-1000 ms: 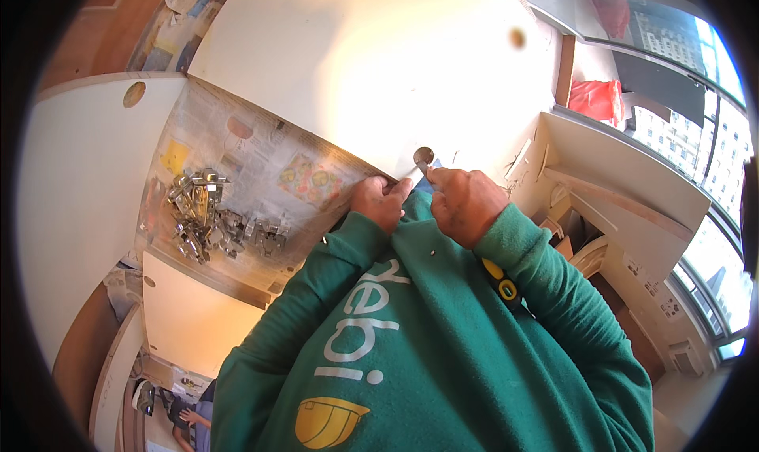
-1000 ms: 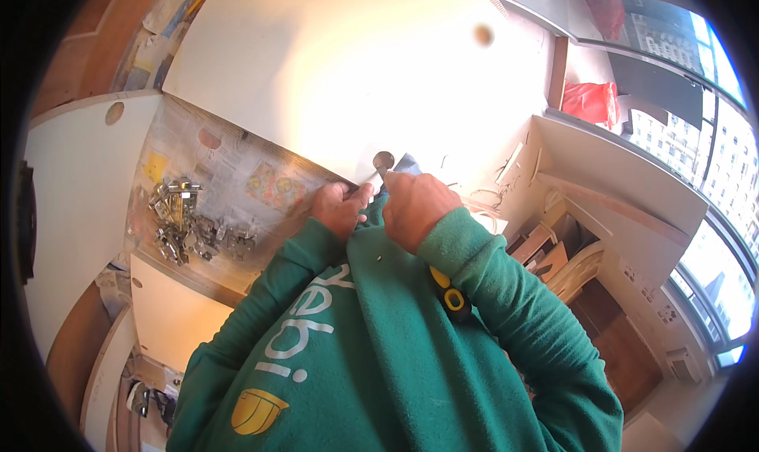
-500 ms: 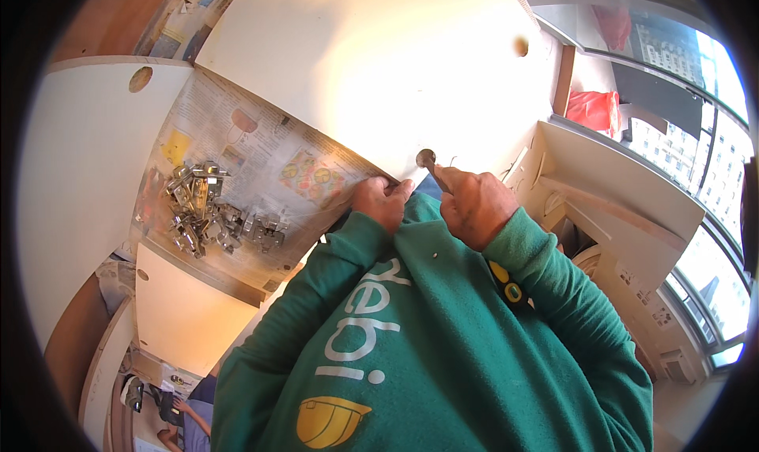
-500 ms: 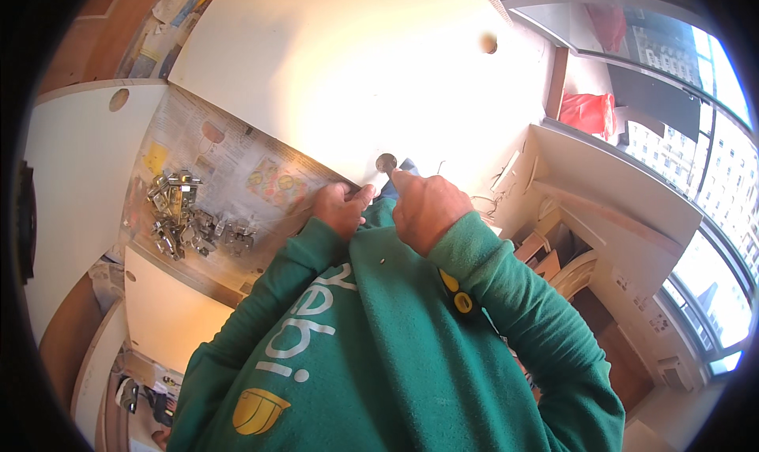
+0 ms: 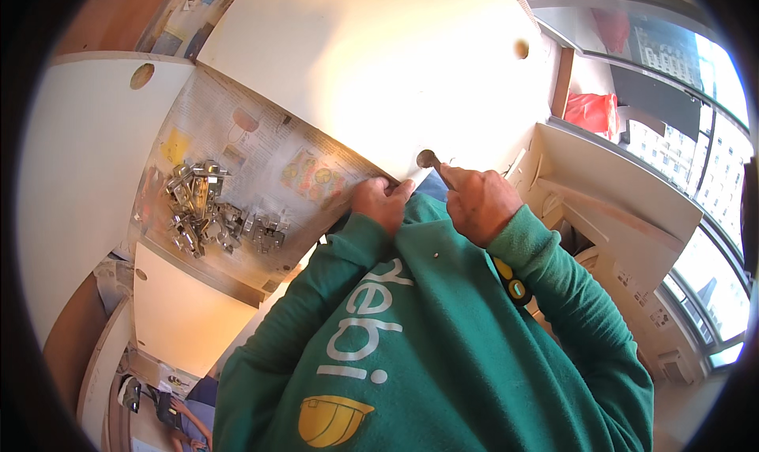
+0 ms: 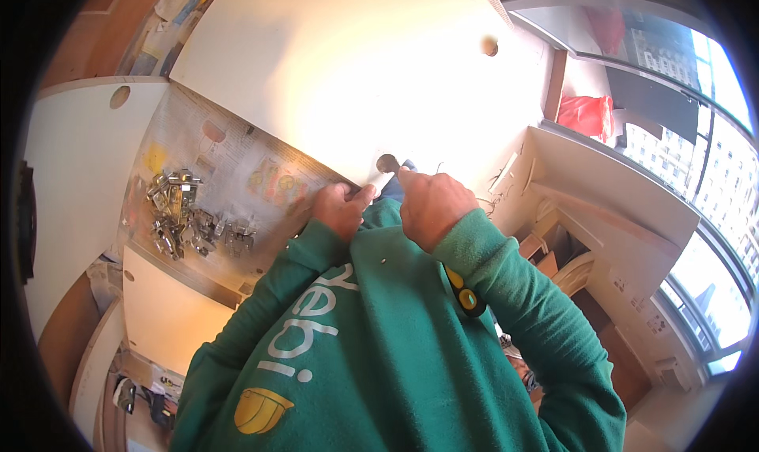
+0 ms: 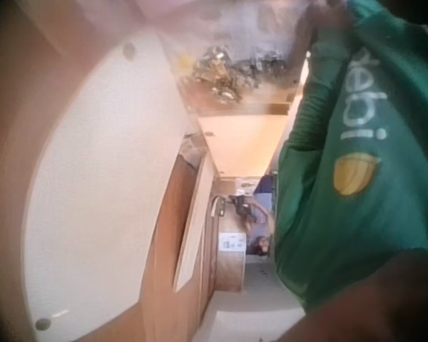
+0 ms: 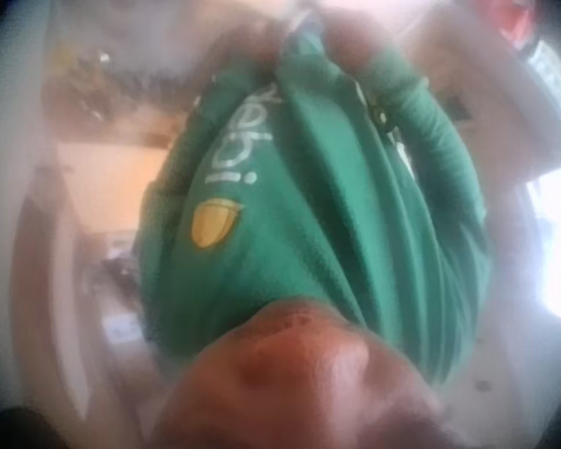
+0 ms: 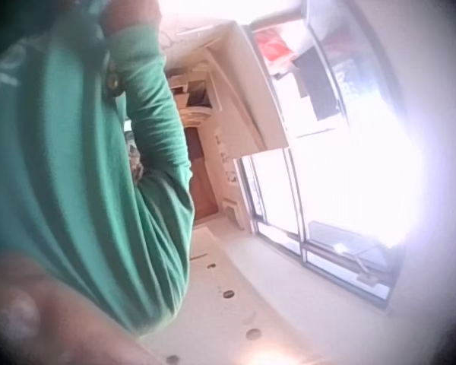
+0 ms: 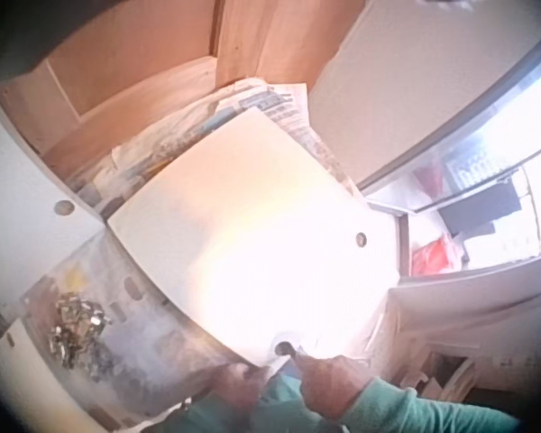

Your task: The person uses a screwdriver to tighten screws into pre-drilled holes on a white cabinet door. They repeatedly insert the tool, turn it to secure the fasteners, and move to adjacent holes on the same panel. Another person is visible in the background working on a separate piece of furniture.

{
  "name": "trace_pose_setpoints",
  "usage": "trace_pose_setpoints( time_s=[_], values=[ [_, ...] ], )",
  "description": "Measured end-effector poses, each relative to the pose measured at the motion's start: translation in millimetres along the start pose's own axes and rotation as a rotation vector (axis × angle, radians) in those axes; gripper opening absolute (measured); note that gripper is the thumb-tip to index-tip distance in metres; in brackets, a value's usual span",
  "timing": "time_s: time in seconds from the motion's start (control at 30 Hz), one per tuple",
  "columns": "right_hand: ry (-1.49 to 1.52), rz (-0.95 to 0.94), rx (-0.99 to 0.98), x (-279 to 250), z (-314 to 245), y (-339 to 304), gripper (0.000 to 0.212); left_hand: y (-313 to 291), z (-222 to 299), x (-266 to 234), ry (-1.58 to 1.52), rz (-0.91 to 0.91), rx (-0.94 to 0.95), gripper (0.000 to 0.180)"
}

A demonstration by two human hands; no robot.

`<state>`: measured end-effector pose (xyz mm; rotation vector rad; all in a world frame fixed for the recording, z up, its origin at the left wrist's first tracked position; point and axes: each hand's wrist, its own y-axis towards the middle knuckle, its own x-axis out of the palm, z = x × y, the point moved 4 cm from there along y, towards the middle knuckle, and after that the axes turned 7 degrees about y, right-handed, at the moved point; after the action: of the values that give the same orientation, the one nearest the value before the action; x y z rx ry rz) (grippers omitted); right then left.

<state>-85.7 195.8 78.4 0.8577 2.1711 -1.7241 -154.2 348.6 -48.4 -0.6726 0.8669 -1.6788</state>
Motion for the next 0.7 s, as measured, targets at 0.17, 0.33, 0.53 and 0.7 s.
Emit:
trace_pose_setpoints(
  time_s=[0.17,0.33,0.53,0.7],
  values=[
    [0.102,0.009,-0.078,8,-1,-3,0.027,-2,5,-4,0.074,0.019,0.056,0.038],
    [-0.065,-0.081,0.054,9,-9,10,0.036,-2,0,0,-0.055,0.020,0.046,0.036],
    [0.016,-0.002,-0.041,2,-9,2,0.039,-4,7,-2,-0.021,0.005,0.012,0.036],
    [-0.013,-0.031,-0.025,2,-15,-5,0.040,1,0,-1,0.015,0.000,0.055,0.037]
  ],
)
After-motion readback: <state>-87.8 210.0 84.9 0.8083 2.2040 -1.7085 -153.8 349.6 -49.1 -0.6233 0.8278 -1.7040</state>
